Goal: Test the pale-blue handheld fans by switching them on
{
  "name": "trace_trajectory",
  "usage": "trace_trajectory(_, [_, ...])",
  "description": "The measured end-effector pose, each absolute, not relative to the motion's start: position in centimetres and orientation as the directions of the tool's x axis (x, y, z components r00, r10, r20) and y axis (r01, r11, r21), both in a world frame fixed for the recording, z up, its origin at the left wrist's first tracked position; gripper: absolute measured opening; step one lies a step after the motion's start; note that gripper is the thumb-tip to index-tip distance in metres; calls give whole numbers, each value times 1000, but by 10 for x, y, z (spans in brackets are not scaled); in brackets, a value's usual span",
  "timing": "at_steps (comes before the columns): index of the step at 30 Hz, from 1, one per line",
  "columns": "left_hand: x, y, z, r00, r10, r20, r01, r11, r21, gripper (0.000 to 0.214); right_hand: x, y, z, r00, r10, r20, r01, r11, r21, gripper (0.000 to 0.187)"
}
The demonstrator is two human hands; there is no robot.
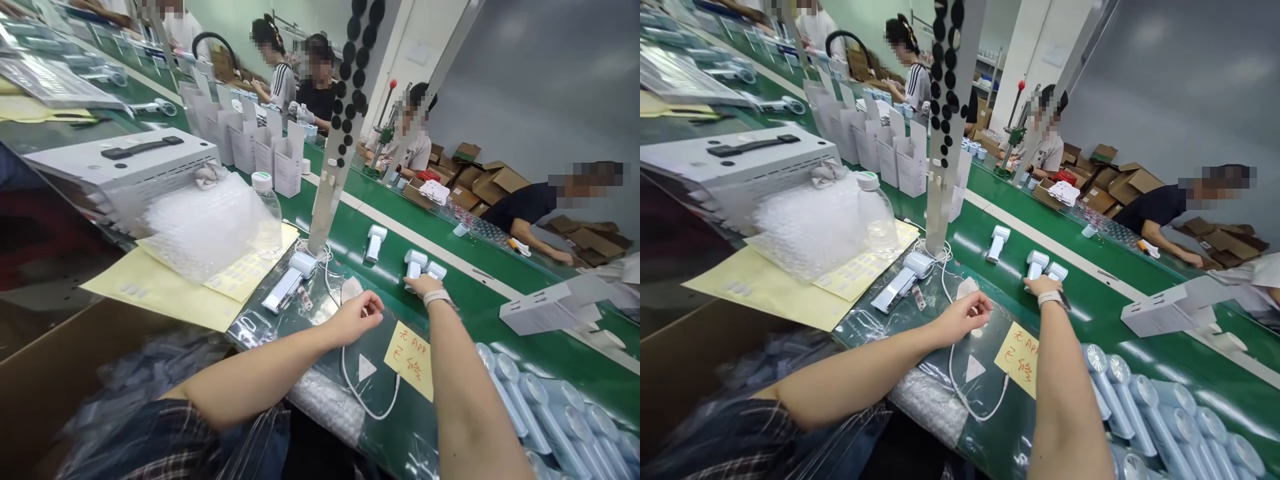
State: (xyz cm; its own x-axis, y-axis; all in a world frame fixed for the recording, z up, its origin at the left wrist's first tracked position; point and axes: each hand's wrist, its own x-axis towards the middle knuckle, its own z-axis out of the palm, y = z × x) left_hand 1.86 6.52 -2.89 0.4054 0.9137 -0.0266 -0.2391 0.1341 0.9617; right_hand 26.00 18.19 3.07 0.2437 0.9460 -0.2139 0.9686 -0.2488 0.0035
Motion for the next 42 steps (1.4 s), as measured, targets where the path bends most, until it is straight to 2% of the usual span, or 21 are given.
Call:
trace_trajectory(3, [22, 61, -32, 412, 909, -56, -321, 202, 925, 31, 244, 145, 52, 182, 964, -193, 978, -197, -61, 35])
trace_trajectory(7, [31, 38, -23, 480, 875, -60, -473, 316, 823, 55, 222, 52, 64, 43, 996, -83, 989, -54, -139, 35])
trace_trajectory(9, [32, 18, -14, 497, 867, -21, -584, 353, 731, 60, 209, -3, 56, -25, 997, 74, 988, 36, -148, 42])
trace_trajectory(10, [31, 6, -10, 506, 863, -1, -640, 376, 670, 59, 203, -28, 51, -75, 967, 245, 985, 111, -135, 46])
trace_trajectory(12, [26, -17, -2, 540, 841, 36, -711, 433, 554, 55, 194, -72, 40, -167, 866, 472, 968, 235, -90, 48])
trace_trajectory(14, [20, -35, 4, 591, 804, 63, -710, 481, 514, 61, 187, -102, 33, -226, 803, 551, 947, 313, -68, 49])
trace_trajectory(16, [15, -48, 5, 629, 773, 82, -681, 497, 538, 69, 184, -119, 30, -236, 801, 550, 941, 330, -76, 51])
trace_trajectory(19, [12, -57, 4, 660, 747, 81, -637, 500, 587, 64, 180, -131, 31, -205, 835, 511, 947, 302, -112, 51])
trace_trajectory(22, [12, -60, 3, 646, 760, 62, -621, 478, 621, 61, 177, -135, 33, -190, 856, 481, 947, 289, -141, 47])
trace_trajectory(28, [0, -58, 2, 628, 778, 16, -570, 446, 690, 71, 163, -134, 29, -190, 866, 462, 950, 281, -137, 48])
trace_trajectory(31, [-7, -56, 0, 642, 767, -6, -574, 486, 659, 74, 159, -131, 27, -206, 871, 446, 942, 300, -151, 50])
trace_trajectory(36, [-11, -50, -1, 603, 798, -16, -606, 470, 642, 53, 155, -126, 26, -204, 873, 444, 939, 303, -165, 51])
trace_trajectory(39, [-12, -46, -5, 618, 786, -4, -639, 506, 580, 56, 150, -124, 22, -200, 880, 430, 939, 298, -174, 52])
trace_trajectory(42, [-16, -40, -13, 597, 802, -12, -658, 499, 564, 54, 151, -122, 16, -190, 901, 390, 928, 295, -229, 61])
